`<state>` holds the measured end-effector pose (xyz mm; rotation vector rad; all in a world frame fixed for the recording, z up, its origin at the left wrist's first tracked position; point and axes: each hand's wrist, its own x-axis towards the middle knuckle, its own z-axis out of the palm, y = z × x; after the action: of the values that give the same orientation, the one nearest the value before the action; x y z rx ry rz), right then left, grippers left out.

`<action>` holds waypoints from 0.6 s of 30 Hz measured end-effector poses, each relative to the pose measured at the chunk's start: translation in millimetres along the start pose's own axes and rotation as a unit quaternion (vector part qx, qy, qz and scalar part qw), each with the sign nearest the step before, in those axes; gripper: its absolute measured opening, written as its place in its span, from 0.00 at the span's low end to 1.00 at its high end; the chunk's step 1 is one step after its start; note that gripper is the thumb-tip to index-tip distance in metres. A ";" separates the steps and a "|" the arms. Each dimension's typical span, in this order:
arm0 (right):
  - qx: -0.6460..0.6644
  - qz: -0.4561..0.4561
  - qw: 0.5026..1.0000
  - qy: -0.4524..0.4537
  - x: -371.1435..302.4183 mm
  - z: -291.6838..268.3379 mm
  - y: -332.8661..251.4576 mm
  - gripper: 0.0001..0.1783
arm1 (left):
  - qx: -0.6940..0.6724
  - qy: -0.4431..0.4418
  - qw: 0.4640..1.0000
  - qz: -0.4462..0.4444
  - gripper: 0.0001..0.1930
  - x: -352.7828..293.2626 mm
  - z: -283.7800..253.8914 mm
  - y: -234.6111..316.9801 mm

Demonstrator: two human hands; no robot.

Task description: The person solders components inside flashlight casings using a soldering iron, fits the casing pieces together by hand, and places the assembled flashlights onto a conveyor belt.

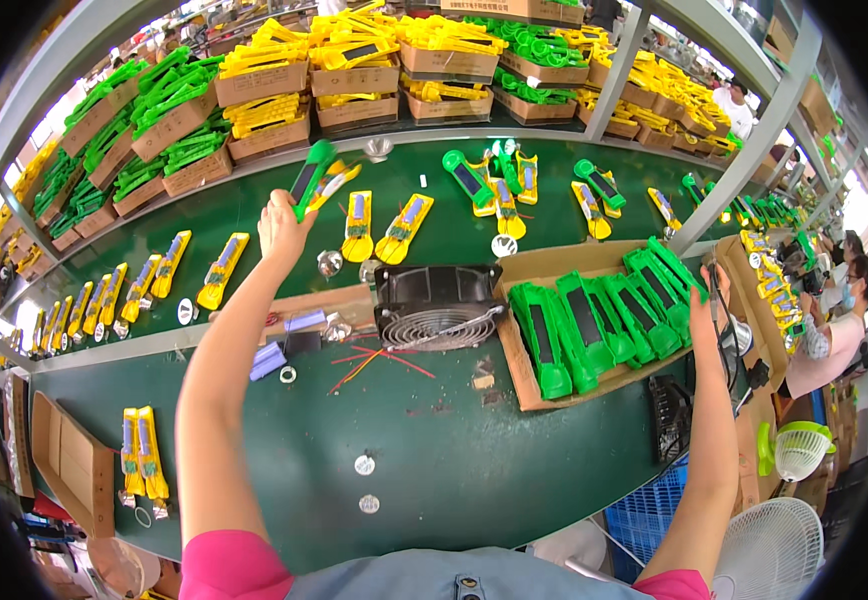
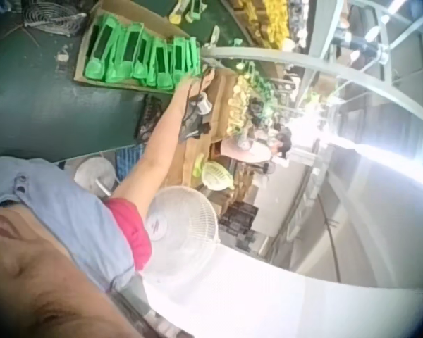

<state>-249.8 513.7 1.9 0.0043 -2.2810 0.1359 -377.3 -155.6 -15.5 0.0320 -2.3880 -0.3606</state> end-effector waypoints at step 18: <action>-0.013 0.276 0.956 -0.103 11.2 -11.6 -24.4 0.22 | -0.014 -0.181 0.897 0.403 0.28 25.6 -17.1 68.0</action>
<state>-247.3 491.0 20.3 -0.6643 -2.4339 0.4108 -379.9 -97.6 31.5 -1.0906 -2.4945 0.0069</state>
